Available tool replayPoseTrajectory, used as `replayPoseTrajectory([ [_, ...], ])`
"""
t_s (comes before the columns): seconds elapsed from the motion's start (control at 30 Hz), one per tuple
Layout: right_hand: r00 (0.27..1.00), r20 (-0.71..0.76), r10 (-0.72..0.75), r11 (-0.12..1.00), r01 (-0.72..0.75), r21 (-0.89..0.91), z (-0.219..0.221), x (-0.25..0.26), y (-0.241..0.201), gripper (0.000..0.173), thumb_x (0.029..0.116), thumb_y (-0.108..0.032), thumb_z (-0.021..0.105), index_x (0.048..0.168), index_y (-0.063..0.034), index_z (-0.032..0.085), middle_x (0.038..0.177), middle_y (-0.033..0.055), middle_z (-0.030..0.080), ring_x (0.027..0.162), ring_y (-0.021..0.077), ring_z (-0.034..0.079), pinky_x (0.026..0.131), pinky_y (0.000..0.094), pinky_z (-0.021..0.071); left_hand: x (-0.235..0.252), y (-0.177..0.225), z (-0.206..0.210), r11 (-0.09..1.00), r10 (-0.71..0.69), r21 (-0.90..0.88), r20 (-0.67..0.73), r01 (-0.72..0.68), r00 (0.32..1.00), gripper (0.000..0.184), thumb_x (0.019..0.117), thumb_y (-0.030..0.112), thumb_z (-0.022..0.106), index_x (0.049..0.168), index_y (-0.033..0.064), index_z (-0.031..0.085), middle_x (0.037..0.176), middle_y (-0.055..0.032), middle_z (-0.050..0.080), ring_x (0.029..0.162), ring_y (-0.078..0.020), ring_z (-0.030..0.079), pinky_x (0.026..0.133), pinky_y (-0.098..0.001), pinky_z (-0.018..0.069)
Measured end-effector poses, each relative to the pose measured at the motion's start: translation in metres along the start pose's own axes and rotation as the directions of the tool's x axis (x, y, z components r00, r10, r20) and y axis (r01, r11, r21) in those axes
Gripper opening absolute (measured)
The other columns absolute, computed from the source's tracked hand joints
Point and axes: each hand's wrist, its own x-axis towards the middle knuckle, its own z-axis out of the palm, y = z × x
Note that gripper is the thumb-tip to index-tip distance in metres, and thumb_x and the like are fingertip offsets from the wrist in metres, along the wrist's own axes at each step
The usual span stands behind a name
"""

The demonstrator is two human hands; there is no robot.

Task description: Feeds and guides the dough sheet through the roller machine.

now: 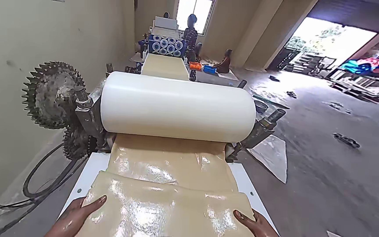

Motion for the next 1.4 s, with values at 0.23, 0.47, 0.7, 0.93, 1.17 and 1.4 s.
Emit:
replayPoseTrajectory([
  [0.23, 0.996, -0.036, -0.085, 0.993, 0.088, 0.073, 0.007, 0.016, -0.029, 0.022, 0.0903, 0.006, 0.065, 0.111, -0.0014, 0.061, 0.082, 0.0002, 0.075, 0.07, 0.0048, 0.072, 0.068, 0.0232, 0.0621, 0.01, 0.035, 0.007, 0.99, 0.126, -0.065, -0.05, -0.129, 0.991, 0.014, 0.0995, 0.012, 0.065, 0.103, -0.0013, 0.065, 0.078, -0.0052, 0.072, 0.068, -0.0092, 0.07, 0.067, -0.0277, 0.0599],
  [0.47, 0.986, -0.066, -0.15, 0.982, 0.156, 0.106, 0.004, 0.017, -0.035, 0.017, 0.0927, 0.006, 0.06, 0.105, -0.0044, 0.062, 0.079, -0.0031, 0.075, 0.068, 0.002, 0.072, 0.065, 0.0201, 0.0613, 0.003, 0.046, 0.01, 0.968, 0.189, -0.149, -0.106, -0.203, 0.976, 0.007, 0.1007, 0.008, 0.062, 0.101, 0.0012, 0.065, 0.074, -0.0016, 0.073, 0.063, -0.0057, 0.071, 0.06, -0.0229, 0.0597],
  [0.7, 0.974, -0.095, -0.206, 0.975, 0.212, 0.064, 0.016, 0.025, -0.085, 0.014, 0.0932, 0.007, 0.062, 0.103, -0.0027, 0.064, 0.077, -0.0025, 0.073, 0.067, 0.0017, 0.07, 0.064, 0.0183, 0.0594, 0.011, 0.06, 0.015, 0.965, 0.172, -0.176, -0.125, -0.193, 0.977, 0.012, 0.1026, 0.013, 0.06, 0.101, 0.0019, 0.064, 0.072, -0.0008, 0.071, 0.06, -0.0047, 0.069, 0.058, -0.022, 0.0585],
  [0.93, 0.943, -0.183, -0.277, 0.902, 0.189, -0.389, 0.006, 0.033, -0.033, 0.038, 0.0908, -0.009, 0.077, 0.126, -0.0009, 0.064, 0.103, 0.0109, 0.073, 0.09, 0.0154, 0.07, 0.082, 0.0377, 0.0572, 0.018, 0.005, 0.009, 0.991, 0.126, -0.035, -0.129, -0.131, 0.984, 0.033, 0.1026, 0.024, 0.063, 0.118, -0.0048, 0.064, 0.1, -0.0154, 0.07, 0.087, -0.0162, 0.069, 0.085, -0.0377, 0.0564],
  [1.17, 0.91, 0.363, -0.199, 0.344, 0.411, -0.844, 0.17, 0.036, -0.095, 0.067, 0.1082, -0.043, 0.04, 0.155, 0.0046, 0.037, 0.162, 0.0248, 0.036, 0.15, 0.037, 0.036, 0.122, 0.0529, 0.0303, 0.022, 0.002, 0.013, 0.985, 0.166, -0.026, -0.158, -0.172, 0.973, 0.037, 0.1021, 0.026, 0.064, 0.119, -0.007, 0.065, 0.111, -0.0211, 0.07, 0.102, -0.0244, 0.068, 0.096, -0.0454, 0.0518],
  [1.4, 0.932, 0.319, -0.173, 0.389, 0.362, -0.847, 0.21, 0.088, -0.1, 0.072, 0.1085, -0.043, 0.036, 0.161, 0.0044, 0.02, 0.17, 0.0228, 0.016, 0.159, 0.0342, 0.014, 0.127, 0.0508, 0.0179, 0.023, 0.005, 0.015, 0.972, 0.152, -0.145, -0.206, -0.184, 0.967, 0.03, 0.1023, 0.021, 0.063, 0.114, -0.007, 0.065, 0.096, -0.0161, 0.071, 0.083, -0.016, 0.069, 0.082, -0.0363, 0.0574],
])
